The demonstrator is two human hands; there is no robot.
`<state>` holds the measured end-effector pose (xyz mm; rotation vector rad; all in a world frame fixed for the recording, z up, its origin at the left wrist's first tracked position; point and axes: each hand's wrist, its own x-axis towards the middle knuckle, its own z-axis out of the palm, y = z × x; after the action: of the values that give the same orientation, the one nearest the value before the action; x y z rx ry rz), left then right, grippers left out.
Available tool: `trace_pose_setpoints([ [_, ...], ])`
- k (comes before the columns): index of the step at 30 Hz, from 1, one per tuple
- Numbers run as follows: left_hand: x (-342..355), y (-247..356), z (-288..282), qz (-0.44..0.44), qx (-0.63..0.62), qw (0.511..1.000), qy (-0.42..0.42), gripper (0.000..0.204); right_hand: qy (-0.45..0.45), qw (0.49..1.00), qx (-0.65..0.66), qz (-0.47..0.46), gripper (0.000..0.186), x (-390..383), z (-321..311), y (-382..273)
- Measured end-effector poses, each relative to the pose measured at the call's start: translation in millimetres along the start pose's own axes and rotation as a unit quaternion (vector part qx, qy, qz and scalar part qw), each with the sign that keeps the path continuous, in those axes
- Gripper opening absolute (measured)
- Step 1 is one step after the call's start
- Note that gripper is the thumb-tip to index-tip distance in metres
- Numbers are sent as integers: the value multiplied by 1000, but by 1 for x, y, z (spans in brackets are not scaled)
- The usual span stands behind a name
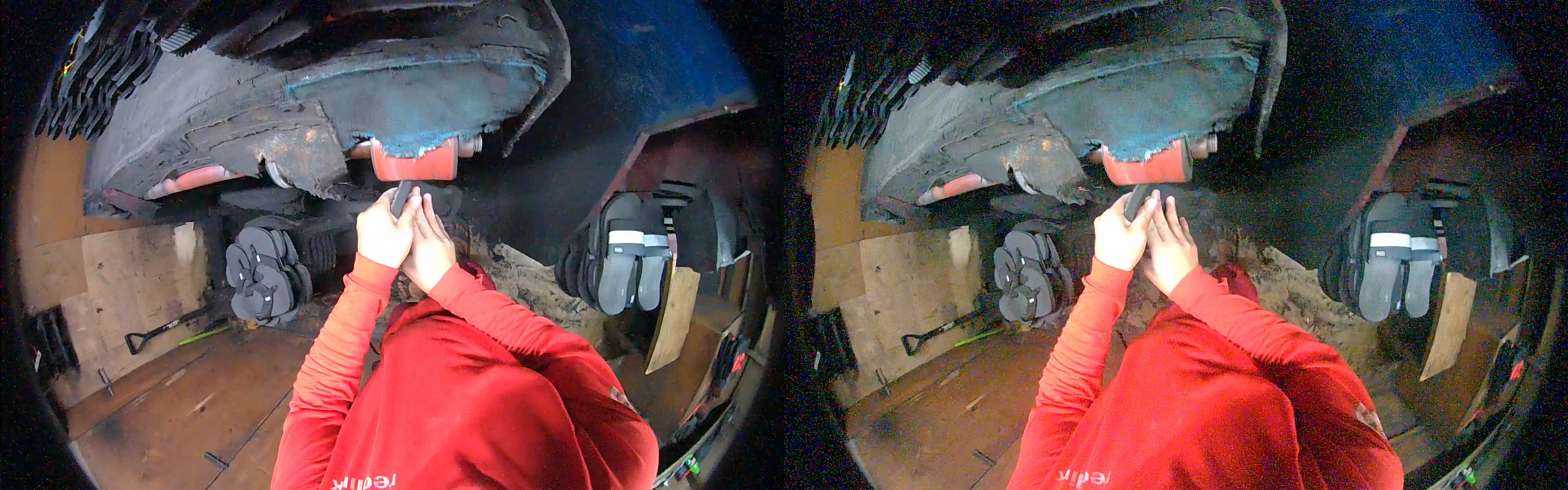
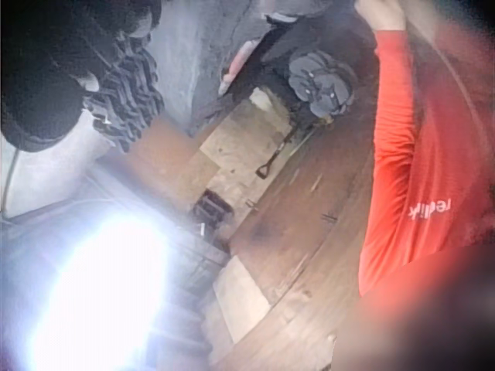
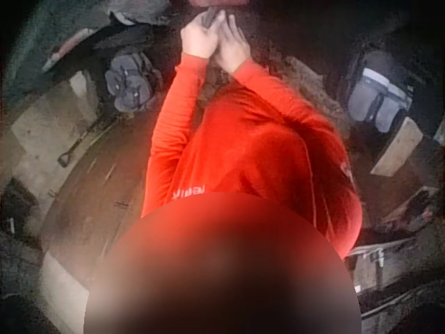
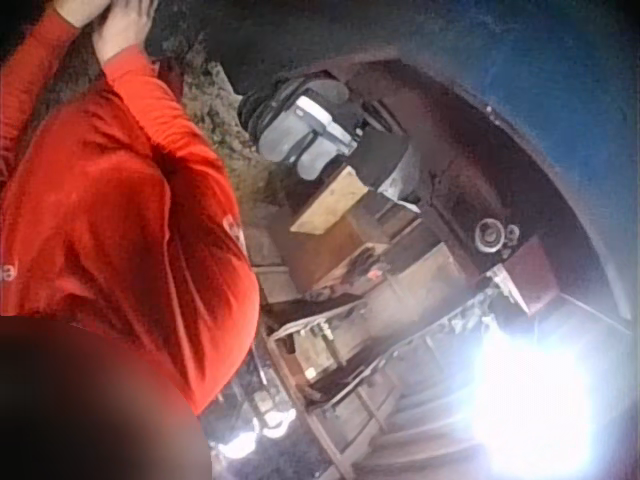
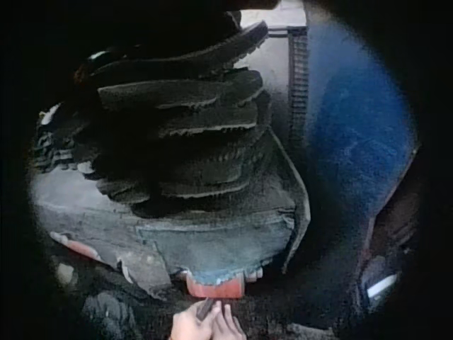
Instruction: The person repeatedly presses the sole of a black sandal against a rotating red grinding wheel to smooth its surface. After each sandal is processed, it is placed on a growing stack of finished sandals on a nearby table.
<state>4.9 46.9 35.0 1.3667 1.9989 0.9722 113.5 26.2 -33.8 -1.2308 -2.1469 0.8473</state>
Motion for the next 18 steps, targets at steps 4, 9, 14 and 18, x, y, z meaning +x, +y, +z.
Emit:
trace_pose_setpoints([
  [4,8,7,0,-62,17,996,-66,41,-14,1000,7,19,84,2,-13,7],
  [9,-5,16,-5,-54,-16,998,-28,41,-9,999,13,-37,86,2,-20,8],
  [14,-21,23,-15,28,-45,998,36,32,30,994,17,-99,80,-2,-19,10],
  [18,-41,24,-12,33,-113,990,75,38,61,981,-11,-182,71,0,-16,22],
])
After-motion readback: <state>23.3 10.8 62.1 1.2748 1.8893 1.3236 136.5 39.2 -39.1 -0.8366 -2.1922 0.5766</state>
